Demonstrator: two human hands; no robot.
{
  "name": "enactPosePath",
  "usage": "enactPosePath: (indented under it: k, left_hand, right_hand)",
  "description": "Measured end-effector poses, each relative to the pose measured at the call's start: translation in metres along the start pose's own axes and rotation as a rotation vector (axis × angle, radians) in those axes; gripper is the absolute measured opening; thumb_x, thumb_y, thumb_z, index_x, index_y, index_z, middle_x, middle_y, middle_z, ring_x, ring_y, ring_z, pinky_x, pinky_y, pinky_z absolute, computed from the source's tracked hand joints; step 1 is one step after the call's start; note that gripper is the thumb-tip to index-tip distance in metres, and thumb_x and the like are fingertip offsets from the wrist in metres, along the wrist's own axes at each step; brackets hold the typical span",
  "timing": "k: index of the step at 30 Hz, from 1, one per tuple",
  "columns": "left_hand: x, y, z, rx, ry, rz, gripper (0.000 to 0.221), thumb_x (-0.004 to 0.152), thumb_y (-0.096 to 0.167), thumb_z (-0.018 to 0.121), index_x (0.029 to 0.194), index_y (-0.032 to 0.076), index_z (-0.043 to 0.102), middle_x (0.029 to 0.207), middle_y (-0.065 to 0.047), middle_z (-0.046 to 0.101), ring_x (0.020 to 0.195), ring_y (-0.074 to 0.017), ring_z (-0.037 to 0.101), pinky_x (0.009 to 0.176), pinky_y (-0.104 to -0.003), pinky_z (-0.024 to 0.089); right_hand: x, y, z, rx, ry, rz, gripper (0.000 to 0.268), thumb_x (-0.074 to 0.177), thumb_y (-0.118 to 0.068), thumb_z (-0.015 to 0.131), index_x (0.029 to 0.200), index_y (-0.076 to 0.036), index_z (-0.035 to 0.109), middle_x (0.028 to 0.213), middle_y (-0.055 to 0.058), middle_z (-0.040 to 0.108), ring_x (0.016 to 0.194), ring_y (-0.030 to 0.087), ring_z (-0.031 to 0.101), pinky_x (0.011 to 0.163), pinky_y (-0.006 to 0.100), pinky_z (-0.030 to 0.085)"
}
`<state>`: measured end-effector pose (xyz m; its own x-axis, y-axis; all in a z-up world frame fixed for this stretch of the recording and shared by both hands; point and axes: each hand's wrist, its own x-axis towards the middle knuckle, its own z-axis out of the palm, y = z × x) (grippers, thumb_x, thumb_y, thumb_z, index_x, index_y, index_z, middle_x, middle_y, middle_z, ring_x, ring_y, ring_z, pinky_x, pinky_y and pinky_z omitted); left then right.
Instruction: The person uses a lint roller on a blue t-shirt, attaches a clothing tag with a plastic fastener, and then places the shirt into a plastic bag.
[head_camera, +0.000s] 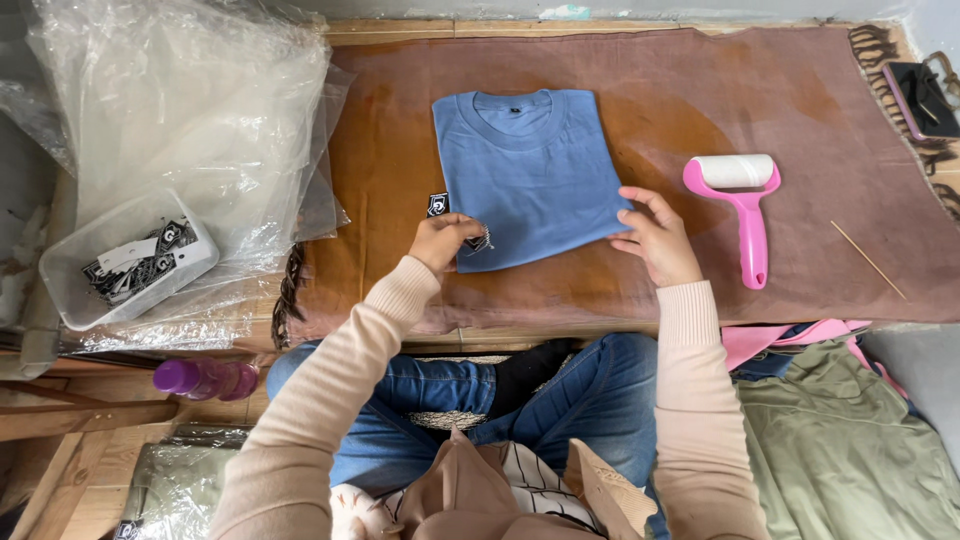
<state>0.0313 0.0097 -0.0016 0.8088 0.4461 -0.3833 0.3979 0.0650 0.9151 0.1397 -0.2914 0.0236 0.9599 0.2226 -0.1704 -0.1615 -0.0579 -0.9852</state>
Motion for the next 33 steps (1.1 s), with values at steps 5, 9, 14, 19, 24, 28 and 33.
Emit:
enactPosePath:
  k: [5,9,14,19,24,28,33]
  left_hand:
    - [-0.005,0.02,-0.004,-0.28,-0.127,-0.183,0.021,0.067,0.011,0.08,0.085,0.006,0.071,0.082,-0.009,0.066,0.077,-0.025,0.07,0.06,-0.054,0.056]
    - [0.0,0.009,0.004,-0.559,-0.119,-0.152,0.023,0.068,0.008,0.077,0.089,0.0,0.072,0.087,-0.014,0.064,0.081,-0.0305,0.073,0.065,-0.05,0.062]
    - [0.001,0.003,0.0,-0.645,-0.033,0.002,0.015,0.07,0.007,0.076,0.084,0.004,0.071,0.078,-0.008,0.063,0.071,-0.021,0.067,0.056,-0.034,0.061]
    - [-0.021,-0.015,0.003,-0.476,-0.018,0.182,0.015,0.071,0.008,0.075,0.084,0.0,0.074,0.074,-0.011,0.064,0.069,-0.0212,0.065,0.054,-0.034,0.058]
    - [-0.077,-0.034,-0.008,-0.091,-0.143,0.182,0.01,0.076,0.009,0.077,0.084,0.005,0.079,0.071,-0.012,0.067,0.061,-0.0172,0.064,0.053,-0.032,0.056]
    - [-0.076,-0.007,-0.019,0.069,-0.033,0.394,0.007,0.076,0.005,0.078,0.081,0.008,0.081,0.062,-0.01,0.06,0.052,-0.0151,0.065,0.048,-0.029,0.057]
    - [-0.067,0.1,0.005,0.197,-0.077,1.059,0.011,0.079,0.006,0.081,0.081,0.016,0.076,0.074,-0.002,0.068,0.076,-0.0222,0.066,0.075,-0.034,0.055]
  right_hand:
    - [0.001,-0.036,0.026,0.444,-0.077,0.052,0.025,0.096,-0.012,0.065,0.12,-0.015,0.068,0.08,0.007,0.063,0.09,0.026,0.076,0.091,0.063,0.061]
    - [0.006,-0.044,0.036,0.548,-0.07,0.026,0.023,0.094,-0.012,0.068,0.116,-0.013,0.073,0.073,0.01,0.064,0.092,0.027,0.075,0.094,0.067,0.06]
    - [-0.004,-0.037,0.014,0.375,-0.029,-0.045,0.022,0.093,-0.009,0.067,0.115,-0.01,0.072,0.075,0.008,0.062,0.085,0.022,0.074,0.092,0.059,0.064]
    - [-0.034,0.0,-0.018,0.095,0.045,-0.183,0.023,0.096,-0.007,0.067,0.119,-0.005,0.073,0.1,0.007,0.062,0.093,0.016,0.067,0.087,0.042,0.065]
    - [-0.069,0.039,-0.036,-0.351,-0.033,-0.129,0.025,0.092,-0.005,0.07,0.116,-0.009,0.079,0.082,0.011,0.065,0.081,0.025,0.074,0.075,0.037,0.063]
    - [-0.073,0.014,-0.052,-0.819,0.017,-0.124,0.034,0.088,-0.023,0.074,0.121,-0.027,0.077,0.076,0.008,0.074,0.076,0.026,0.074,0.071,0.04,0.061]
    - [-0.068,-0.01,-0.053,-0.703,0.031,-0.259,0.037,0.09,-0.024,0.078,0.127,-0.025,0.075,0.088,0.004,0.077,0.08,0.018,0.07,0.074,0.034,0.058]
